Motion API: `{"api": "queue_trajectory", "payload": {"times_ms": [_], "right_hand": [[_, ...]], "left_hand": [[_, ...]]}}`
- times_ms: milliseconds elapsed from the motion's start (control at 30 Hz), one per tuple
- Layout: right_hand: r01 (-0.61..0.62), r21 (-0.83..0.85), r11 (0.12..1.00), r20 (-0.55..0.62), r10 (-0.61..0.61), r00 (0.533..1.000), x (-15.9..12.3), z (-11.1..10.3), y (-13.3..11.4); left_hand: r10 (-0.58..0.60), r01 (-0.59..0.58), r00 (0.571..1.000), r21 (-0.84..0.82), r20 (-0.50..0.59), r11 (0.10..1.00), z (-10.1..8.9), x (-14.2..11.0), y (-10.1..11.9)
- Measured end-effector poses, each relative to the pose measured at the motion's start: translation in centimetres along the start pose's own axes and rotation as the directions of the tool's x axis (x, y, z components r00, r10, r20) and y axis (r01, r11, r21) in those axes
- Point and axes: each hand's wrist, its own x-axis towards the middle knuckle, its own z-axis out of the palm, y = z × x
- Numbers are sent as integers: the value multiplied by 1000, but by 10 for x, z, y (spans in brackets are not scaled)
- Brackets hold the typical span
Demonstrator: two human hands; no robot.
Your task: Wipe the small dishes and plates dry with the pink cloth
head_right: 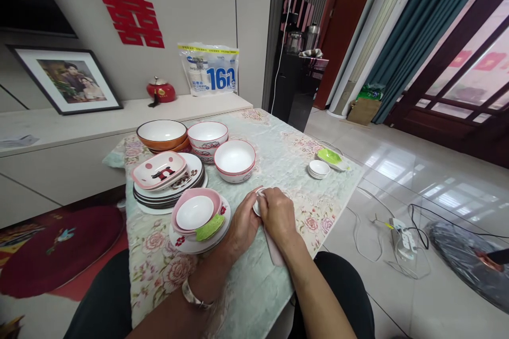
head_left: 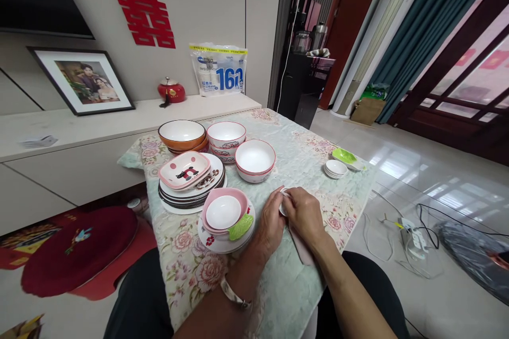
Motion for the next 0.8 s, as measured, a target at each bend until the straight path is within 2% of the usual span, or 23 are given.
{"api": "queue_trajectory", "payload": {"times_ms": [67, 133, 200, 267, 333, 433, 533, 600, 667, 733, 800], "right_hand": [[57, 155, 986, 26, -62, 998, 1, -3, 0], [107, 282, 953, 103, -141, 985, 3, -9, -1], [147, 320, 936, 202, -219, 955, 3, -16, -1], [175, 229, 958, 284, -238, 929, 2, -23, -1], [172, 30, 985, 319, -172, 932, 0, -27, -1], [78, -252, 965, 250, -12, 968, -2, -24, -4], [-30, -313, 949, 132, 75, 988, -2, -14, -7], [-56, -217, 975, 74, 73, 995, -1, -7, -7], [-19, -31, 999, 55, 21, 998, 1, -4, -6], [59, 176, 983, 92, -76, 993, 3, -6, -4], [115, 302, 946, 178, -175, 968, 4, -13, -3]], "left_hand": [[13, -12, 1000, -76, 13, 997, -2, 1, 0], [11, -9, 1000, -118, 12, 993, -5, 2, 0], [8, -9, 1000, -129, -10, 992, -7, 3, 0], [-4, 0, 999, -128, -34, 992, -7, 4, 0], [-23, 17, 998, -128, -51, 992, -7, 4, 1], [-25, 17, 998, -136, -59, 991, -4, 3, 1], [-9, 3, 999, -157, -39, 988, -1, 1, 0], [-6, 3, 1000, -165, -20, 986, 1, 0, 0], [-2, -1, 1000, -166, -19, 986, 1, 0, -1], [2, -9, 999, -168, -41, 986, -1, 1, -1], [1, -10, 998, -167, -59, 986, -3, 2, -1]]}}
